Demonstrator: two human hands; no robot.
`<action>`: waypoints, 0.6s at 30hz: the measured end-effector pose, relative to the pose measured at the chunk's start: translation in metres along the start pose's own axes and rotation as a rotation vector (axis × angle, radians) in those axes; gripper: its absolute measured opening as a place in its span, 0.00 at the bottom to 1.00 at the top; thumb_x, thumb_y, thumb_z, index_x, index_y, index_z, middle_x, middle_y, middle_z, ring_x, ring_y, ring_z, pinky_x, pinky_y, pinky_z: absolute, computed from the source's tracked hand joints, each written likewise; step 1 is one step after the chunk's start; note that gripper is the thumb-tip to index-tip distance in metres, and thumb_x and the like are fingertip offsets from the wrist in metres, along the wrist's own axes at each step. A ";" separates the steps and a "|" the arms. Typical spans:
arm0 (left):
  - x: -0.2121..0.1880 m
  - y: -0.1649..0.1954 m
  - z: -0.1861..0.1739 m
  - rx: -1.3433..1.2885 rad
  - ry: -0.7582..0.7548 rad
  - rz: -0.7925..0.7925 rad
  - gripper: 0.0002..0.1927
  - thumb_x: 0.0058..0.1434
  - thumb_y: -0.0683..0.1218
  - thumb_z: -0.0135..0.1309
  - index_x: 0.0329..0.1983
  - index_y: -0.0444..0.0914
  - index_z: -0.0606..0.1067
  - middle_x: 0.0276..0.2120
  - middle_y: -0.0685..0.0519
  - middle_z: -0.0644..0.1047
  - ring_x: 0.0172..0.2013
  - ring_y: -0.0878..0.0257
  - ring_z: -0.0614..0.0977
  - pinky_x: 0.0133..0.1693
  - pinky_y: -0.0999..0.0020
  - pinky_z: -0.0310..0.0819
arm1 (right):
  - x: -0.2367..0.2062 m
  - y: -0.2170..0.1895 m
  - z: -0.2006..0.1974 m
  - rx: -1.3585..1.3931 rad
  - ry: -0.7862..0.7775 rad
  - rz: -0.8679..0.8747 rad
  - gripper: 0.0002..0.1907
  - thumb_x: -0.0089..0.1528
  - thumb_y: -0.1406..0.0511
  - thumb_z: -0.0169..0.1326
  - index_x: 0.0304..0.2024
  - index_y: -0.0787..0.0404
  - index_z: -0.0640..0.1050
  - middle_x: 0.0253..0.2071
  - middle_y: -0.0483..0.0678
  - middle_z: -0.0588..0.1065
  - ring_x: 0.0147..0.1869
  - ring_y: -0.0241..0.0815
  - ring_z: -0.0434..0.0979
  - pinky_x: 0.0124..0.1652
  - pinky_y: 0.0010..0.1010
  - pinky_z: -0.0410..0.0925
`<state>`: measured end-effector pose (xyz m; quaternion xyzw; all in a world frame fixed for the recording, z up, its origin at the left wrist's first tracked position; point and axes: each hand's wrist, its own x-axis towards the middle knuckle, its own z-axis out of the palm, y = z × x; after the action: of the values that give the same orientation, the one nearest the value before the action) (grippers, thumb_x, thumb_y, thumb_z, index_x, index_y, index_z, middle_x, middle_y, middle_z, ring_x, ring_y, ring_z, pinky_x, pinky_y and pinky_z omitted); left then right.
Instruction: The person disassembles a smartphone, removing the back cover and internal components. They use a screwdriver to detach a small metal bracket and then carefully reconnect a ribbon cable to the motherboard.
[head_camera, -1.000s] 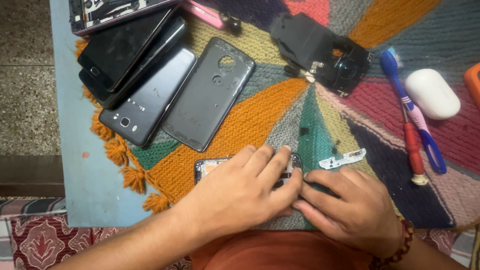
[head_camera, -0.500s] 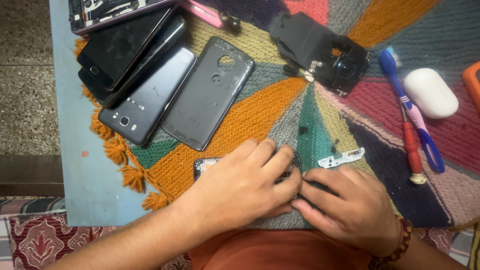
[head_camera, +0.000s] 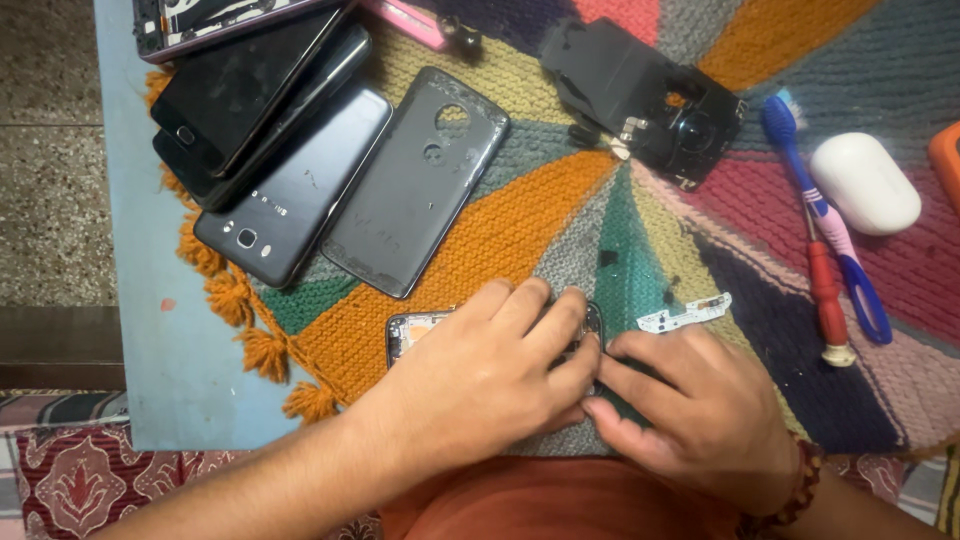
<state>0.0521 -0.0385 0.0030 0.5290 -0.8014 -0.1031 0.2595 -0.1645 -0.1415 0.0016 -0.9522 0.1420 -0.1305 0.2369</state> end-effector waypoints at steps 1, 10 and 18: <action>0.000 0.000 0.000 0.001 -0.005 0.000 0.23 0.59 0.55 0.58 0.50 0.33 0.77 0.51 0.41 0.75 0.49 0.48 0.76 0.47 0.57 0.70 | -0.001 -0.001 0.001 -0.013 0.010 0.001 0.18 0.47 0.63 0.70 0.38 0.58 0.82 0.41 0.44 0.77 0.35 0.45 0.75 0.32 0.36 0.69; -0.001 0.003 0.003 0.006 0.009 -0.024 0.24 0.61 0.55 0.58 0.51 0.31 0.77 0.52 0.39 0.75 0.49 0.47 0.76 0.47 0.57 0.71 | -0.017 -0.022 0.015 -0.144 0.069 0.188 0.17 0.50 0.64 0.67 0.43 0.55 0.82 0.48 0.45 0.78 0.43 0.46 0.77 0.43 0.37 0.70; -0.007 0.006 0.004 0.043 0.014 -0.044 0.26 0.63 0.55 0.58 0.54 0.31 0.78 0.59 0.35 0.75 0.53 0.45 0.76 0.53 0.55 0.72 | -0.029 -0.017 0.020 -0.139 0.061 0.178 0.17 0.50 0.65 0.67 0.42 0.50 0.83 0.52 0.42 0.78 0.46 0.45 0.77 0.44 0.36 0.69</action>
<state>0.0470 -0.0301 -0.0002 0.5525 -0.7899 -0.0876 0.2514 -0.1816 -0.1093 -0.0121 -0.9455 0.2419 -0.1278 0.1766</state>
